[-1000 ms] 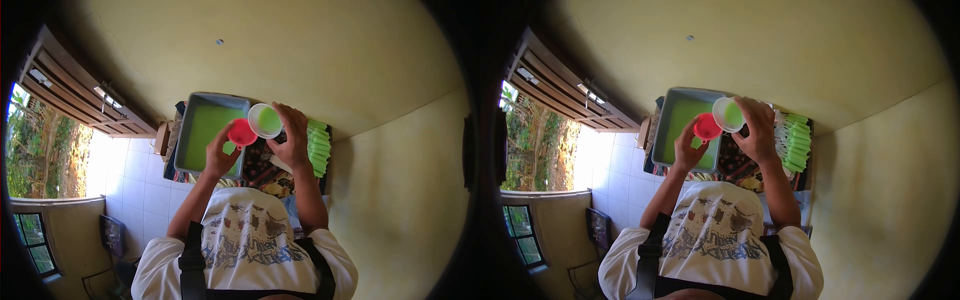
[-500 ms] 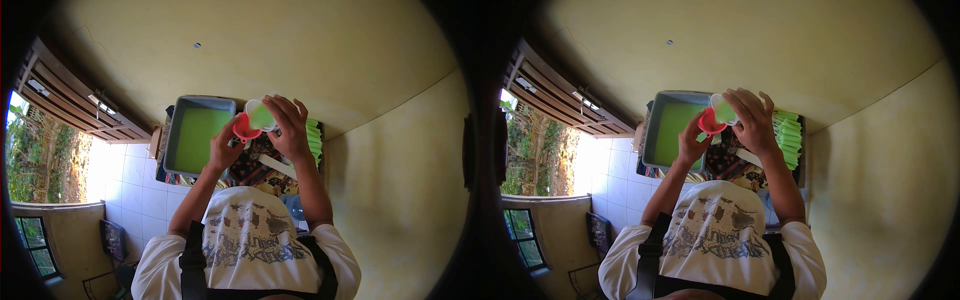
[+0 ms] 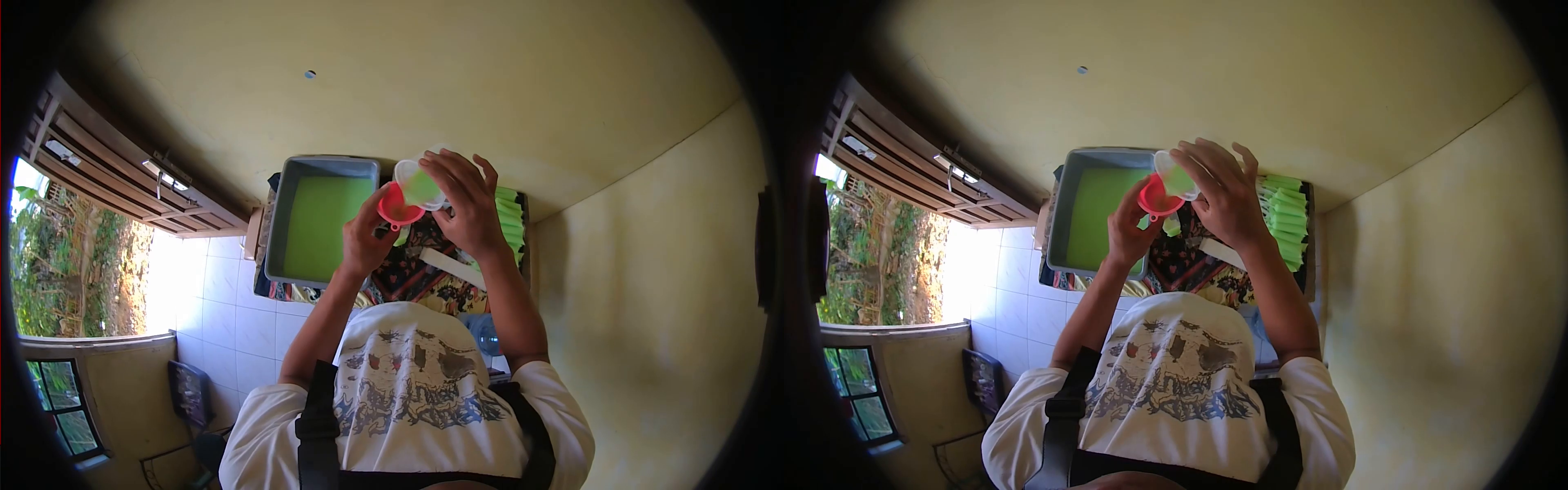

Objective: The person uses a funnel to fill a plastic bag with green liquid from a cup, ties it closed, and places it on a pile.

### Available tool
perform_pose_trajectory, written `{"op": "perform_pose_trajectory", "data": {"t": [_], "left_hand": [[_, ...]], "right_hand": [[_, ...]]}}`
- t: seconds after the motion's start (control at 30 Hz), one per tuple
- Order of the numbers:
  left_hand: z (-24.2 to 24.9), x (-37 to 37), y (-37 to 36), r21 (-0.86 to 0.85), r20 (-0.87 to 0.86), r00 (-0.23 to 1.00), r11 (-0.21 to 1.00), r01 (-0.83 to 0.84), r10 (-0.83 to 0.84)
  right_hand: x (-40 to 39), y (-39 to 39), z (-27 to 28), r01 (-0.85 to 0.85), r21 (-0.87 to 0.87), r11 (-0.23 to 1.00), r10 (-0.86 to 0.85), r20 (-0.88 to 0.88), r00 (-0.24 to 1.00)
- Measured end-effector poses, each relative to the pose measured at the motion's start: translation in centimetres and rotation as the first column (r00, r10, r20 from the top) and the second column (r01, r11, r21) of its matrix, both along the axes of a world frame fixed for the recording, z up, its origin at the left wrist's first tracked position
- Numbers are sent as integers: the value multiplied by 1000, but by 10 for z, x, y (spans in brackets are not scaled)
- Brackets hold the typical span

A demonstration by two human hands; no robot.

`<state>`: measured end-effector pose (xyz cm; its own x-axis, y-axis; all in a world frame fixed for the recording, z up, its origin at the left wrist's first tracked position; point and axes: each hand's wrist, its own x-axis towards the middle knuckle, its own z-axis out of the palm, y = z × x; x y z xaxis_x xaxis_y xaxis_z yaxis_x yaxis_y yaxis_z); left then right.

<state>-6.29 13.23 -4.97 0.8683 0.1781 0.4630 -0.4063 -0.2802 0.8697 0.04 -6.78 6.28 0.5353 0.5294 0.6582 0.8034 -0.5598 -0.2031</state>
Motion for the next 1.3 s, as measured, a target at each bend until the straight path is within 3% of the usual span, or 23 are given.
{"op": "perform_pose_trajectory", "data": {"t": [0.17, 0.27, 0.5, 0.63, 0.8, 0.9, 1.03, 1.13, 1.17, 1.3], "left_hand": [[0, -1, 0, 3, -12, 1000, 1000, -2, 2], [-4, 2, -2, -92, -1, 1000, 996, 12, -12], [-2, 2, 2, -56, -5, 1000, 998, -8, 7], [-4, 2, 6, -53, -20, 1000, 998, -16, 15], [-7, 0, 16, -32, -56, 998, 999, -38, 36], [-11, 0, 22, -19, -63, 997, 999, -50, 49], [-17, -1, 26, -35, -63, 996, 997, -65, 63], [-22, 0, 26, -46, -71, 995, 996, -78, 74], [-24, -2, 25, -49, -78, 994, 995, -82, 78], [-27, -4, 24, -99, -87, 993, 991, -91, 83]], "right_hand": [[1, -1, -1, 4, -12, 1000, -4, 6, 1000], [2, 0, -1, -5, 6, 1000, 5, 2, 1000], [5, 4, -4, -20, -5, 1000, 20, 1, 1000], [9, 4, -20, 41, 216, 975, -8, -152, 988], [10, 0, -74, 222, 428, 876, -16, -434, 901], [9, -3, -105, 256, 379, 889, -74, -432, 899], [13, -3, -171, 296, 438, 849, -31, -517, 856], [17, 1, -241, 346, 288, 893, -193, -450, 872], [16, 3, -267, 374, 254, 892, -194, -532, 824], [18, 9, -346, 366, 157, 917, -254, -478, 841]]}}
